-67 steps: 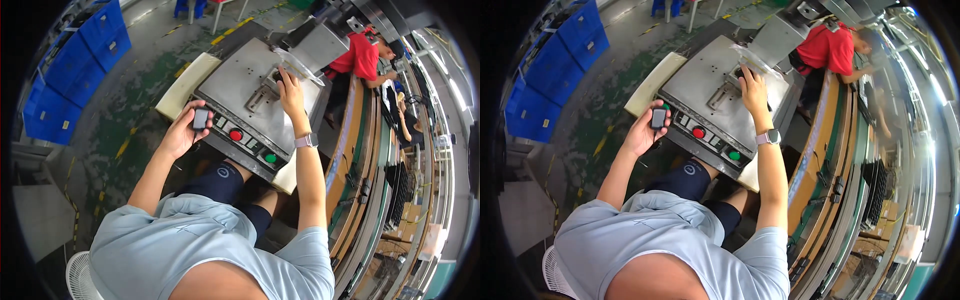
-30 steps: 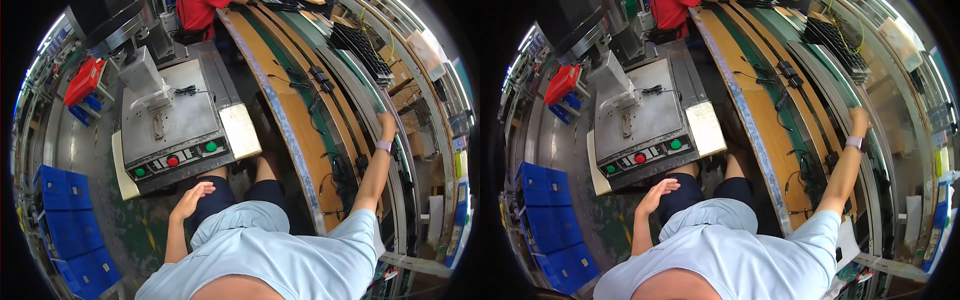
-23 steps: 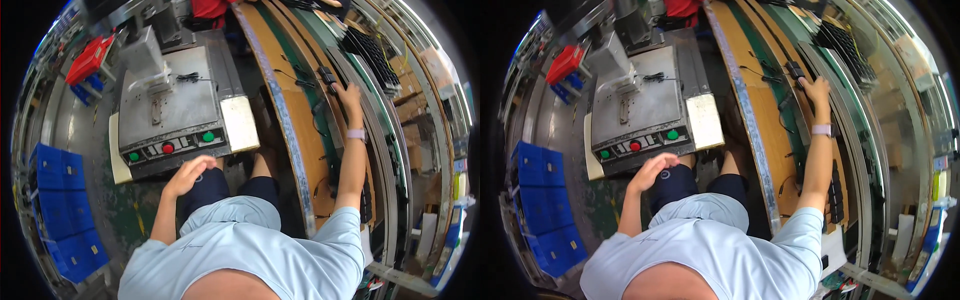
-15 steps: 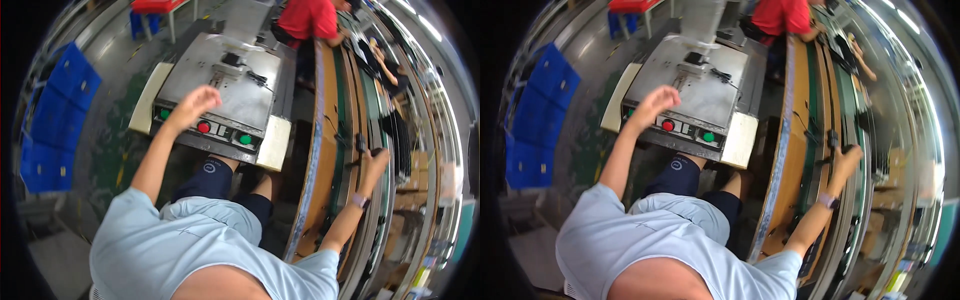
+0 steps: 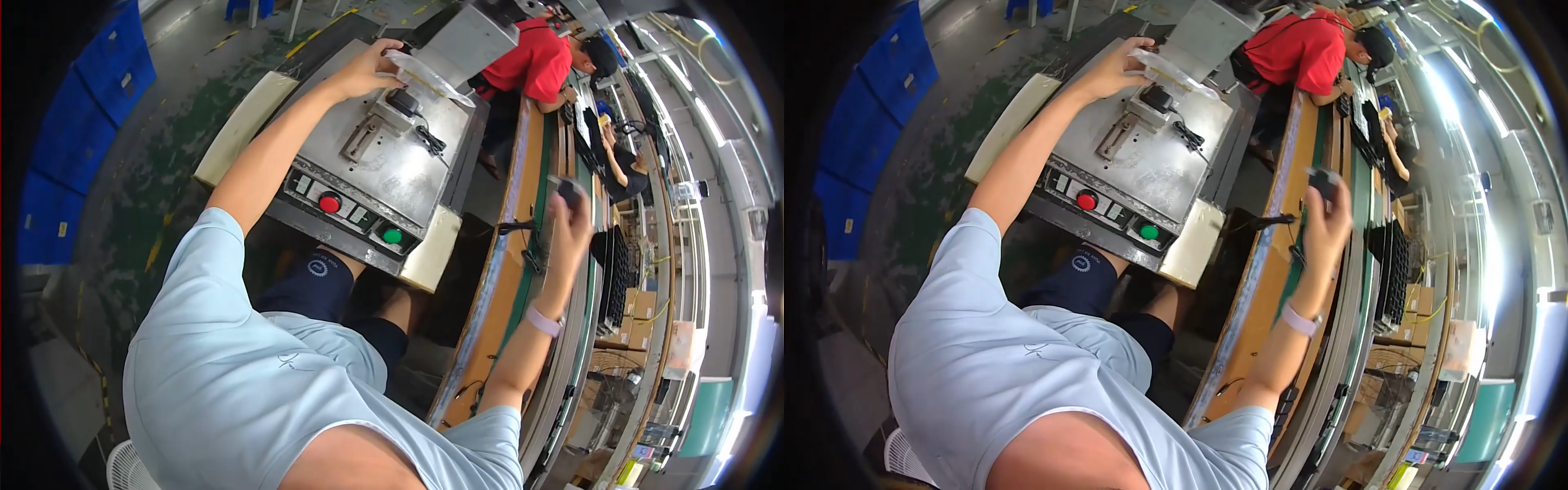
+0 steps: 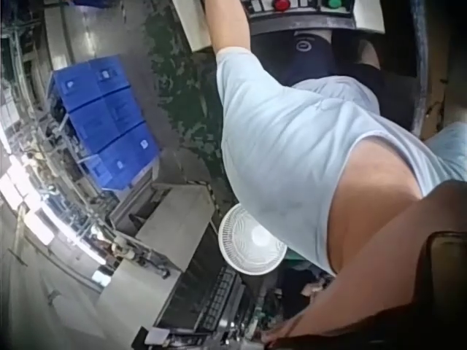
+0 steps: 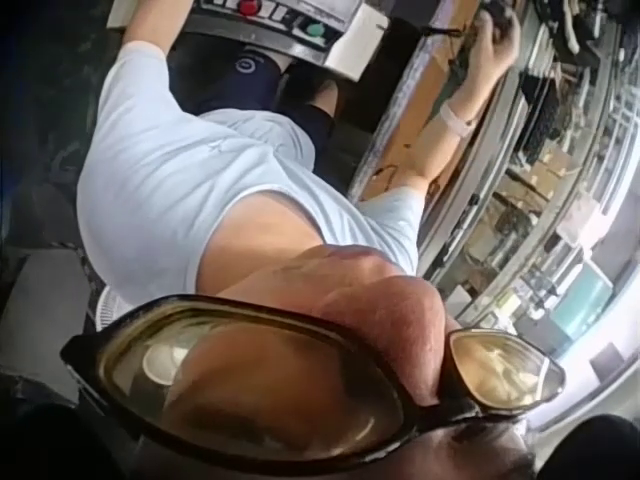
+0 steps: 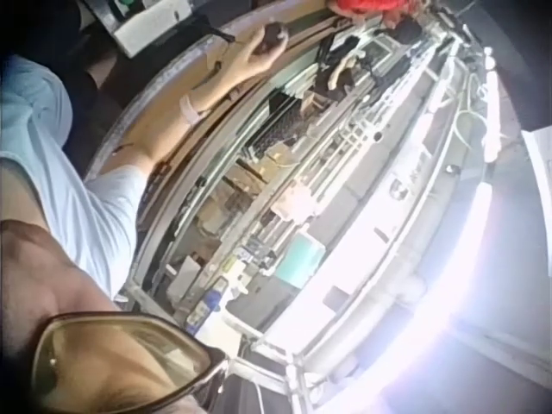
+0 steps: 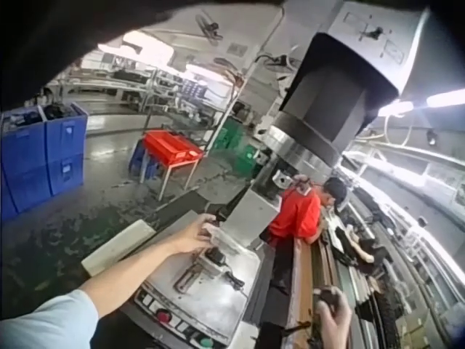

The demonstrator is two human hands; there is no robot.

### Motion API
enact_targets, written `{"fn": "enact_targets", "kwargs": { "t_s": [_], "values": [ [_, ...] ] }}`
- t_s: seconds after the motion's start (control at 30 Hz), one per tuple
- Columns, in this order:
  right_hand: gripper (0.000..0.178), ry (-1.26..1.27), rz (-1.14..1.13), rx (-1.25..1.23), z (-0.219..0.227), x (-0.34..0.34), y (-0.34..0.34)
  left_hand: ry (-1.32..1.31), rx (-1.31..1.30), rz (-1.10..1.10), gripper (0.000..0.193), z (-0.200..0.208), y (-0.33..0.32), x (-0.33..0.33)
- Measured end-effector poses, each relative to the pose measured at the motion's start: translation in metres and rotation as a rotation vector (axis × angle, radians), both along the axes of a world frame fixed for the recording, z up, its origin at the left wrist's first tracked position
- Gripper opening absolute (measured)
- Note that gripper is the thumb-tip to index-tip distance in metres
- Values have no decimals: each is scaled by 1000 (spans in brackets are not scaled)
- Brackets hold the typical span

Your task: Operate a manual press machine to assemble plastic housings onto electronic components.

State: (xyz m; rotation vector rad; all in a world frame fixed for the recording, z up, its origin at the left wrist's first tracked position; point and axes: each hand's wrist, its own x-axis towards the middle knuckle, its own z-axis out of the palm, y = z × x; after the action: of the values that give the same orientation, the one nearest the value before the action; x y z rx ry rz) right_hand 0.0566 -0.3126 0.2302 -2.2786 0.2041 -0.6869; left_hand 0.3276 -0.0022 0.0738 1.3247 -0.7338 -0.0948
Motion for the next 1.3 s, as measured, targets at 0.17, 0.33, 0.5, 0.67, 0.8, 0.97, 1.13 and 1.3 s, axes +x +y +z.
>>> {"fn": "enact_targets", "kwargs": {
  "t_s": [0.17, 0.33, 0.5, 0.67, 0.8, 0.97, 1.13, 1.3],
  "values": [
    [42, 43, 242, 92, -76, 72, 19, -162, 258, -29, 43, -30, -16, 5],
    [44, 60, 216, -67, -113, 114, 22, 197, -113, 16, 36, -12, 0, 10],
    [44, 119, 195, 11, -133, 121, 21, -268, 302, 137, 80, -19, -5, -10],
    [45, 100, 237, -4, -133, 128, 31, -168, 142, 86, 67, -31, -7, 0],
    [45, 138, 233, 204, -120, 131, 37, 93, -41, -125, 75, 2, 21, -28],
    [45, 62, 312, 55, -140, 170, 61, 438, -605, -316, 88, -16, 55, -111],
    [52, -109, 564, -600, -151, 191, 115, 825, -831, -204, 66, -10, 95, -228],
    [74, 166, 570, -751, -123, 158, 116, 406, -26, 453, 39, -74, 108, -242]
  ]
}}
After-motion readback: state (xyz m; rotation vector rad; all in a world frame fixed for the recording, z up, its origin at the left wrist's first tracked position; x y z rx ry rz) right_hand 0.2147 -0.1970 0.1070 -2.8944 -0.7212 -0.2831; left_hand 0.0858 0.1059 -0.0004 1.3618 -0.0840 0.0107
